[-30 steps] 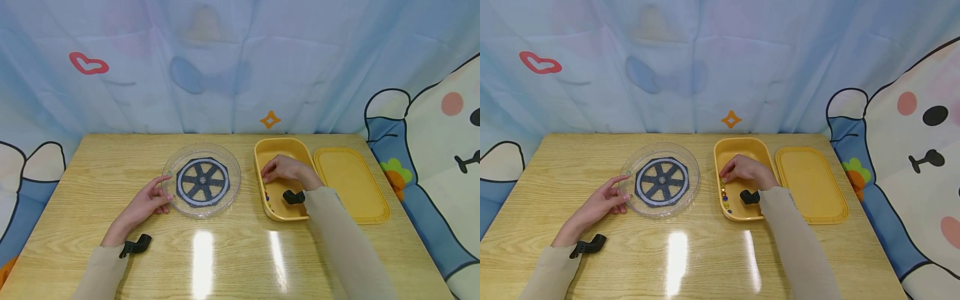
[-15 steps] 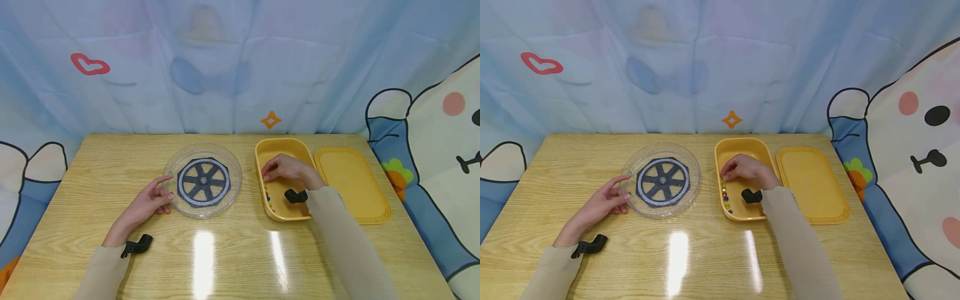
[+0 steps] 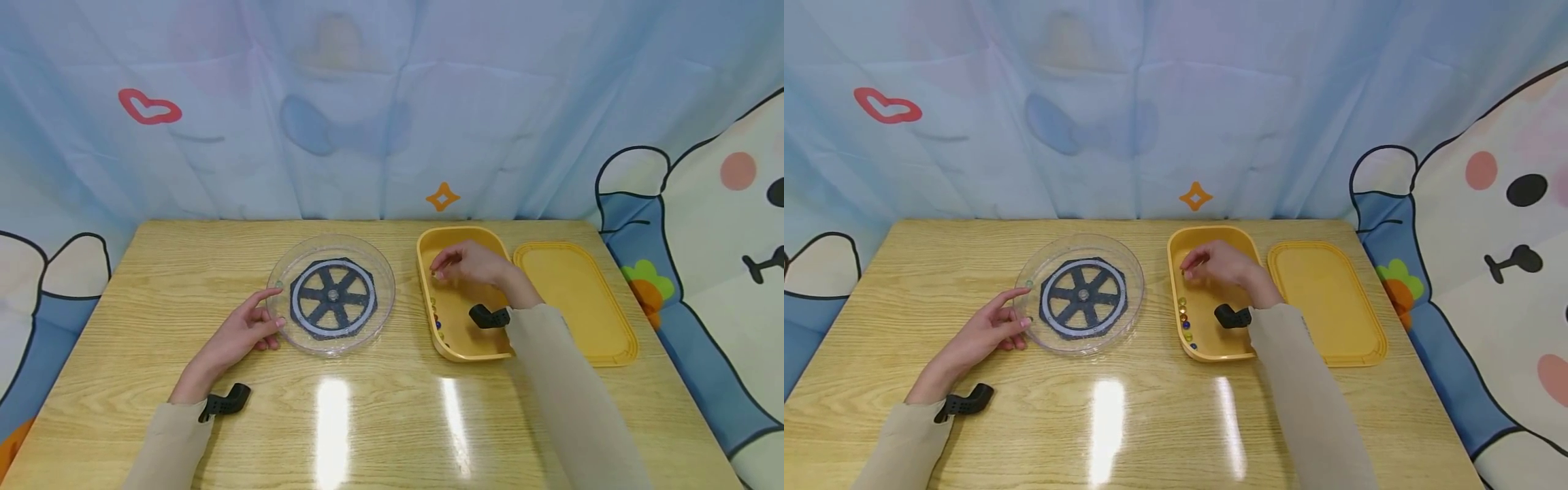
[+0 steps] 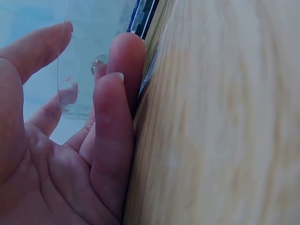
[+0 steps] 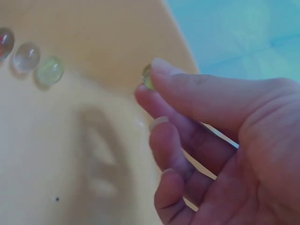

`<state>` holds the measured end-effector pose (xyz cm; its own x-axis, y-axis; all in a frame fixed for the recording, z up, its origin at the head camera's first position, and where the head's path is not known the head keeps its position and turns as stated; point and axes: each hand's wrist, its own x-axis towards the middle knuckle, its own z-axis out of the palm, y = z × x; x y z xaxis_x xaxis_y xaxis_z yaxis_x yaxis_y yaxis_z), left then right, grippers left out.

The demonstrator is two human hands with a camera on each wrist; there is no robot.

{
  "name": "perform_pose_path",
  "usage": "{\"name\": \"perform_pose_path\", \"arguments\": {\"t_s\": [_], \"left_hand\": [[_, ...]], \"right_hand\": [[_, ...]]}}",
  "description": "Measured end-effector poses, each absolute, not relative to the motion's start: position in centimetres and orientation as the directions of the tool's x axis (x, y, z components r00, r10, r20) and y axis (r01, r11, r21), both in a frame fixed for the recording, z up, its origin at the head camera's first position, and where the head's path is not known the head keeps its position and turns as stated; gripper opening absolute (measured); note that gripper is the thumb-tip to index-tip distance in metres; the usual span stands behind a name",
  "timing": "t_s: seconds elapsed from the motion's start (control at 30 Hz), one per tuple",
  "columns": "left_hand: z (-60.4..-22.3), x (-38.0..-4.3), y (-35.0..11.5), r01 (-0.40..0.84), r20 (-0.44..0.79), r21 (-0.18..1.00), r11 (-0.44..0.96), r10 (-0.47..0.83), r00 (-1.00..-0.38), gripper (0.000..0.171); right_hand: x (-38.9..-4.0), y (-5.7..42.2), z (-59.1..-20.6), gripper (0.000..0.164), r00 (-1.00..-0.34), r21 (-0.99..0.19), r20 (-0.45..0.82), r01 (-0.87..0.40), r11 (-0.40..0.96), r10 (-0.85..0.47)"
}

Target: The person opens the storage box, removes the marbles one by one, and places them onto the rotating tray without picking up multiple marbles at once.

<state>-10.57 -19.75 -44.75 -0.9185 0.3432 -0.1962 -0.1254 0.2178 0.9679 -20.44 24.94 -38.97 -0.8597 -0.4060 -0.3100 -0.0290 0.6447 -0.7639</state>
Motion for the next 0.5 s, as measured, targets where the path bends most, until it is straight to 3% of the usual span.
{"name": "perform_pose_path", "arguments": {"t_s": [0.2,0.5], "left_hand": [[-44.7,-10.5,-19.7,-0.13,-0.202,0.966,0.222,0.338,-0.919,0.065],[-44.7,-10.5,-19.6,-0.137,-0.21,0.964,0.23,0.334,-0.919,0.065]], "right_hand": [[-19.7,24.5,-37.8,0.017,-0.901,-0.797,-0.241,-0.028,0.603,-0.361],[-17.7,22.1,-36.0,0.02,-0.93,-0.809,-0.07,-0.158,0.566,-0.36]]}}
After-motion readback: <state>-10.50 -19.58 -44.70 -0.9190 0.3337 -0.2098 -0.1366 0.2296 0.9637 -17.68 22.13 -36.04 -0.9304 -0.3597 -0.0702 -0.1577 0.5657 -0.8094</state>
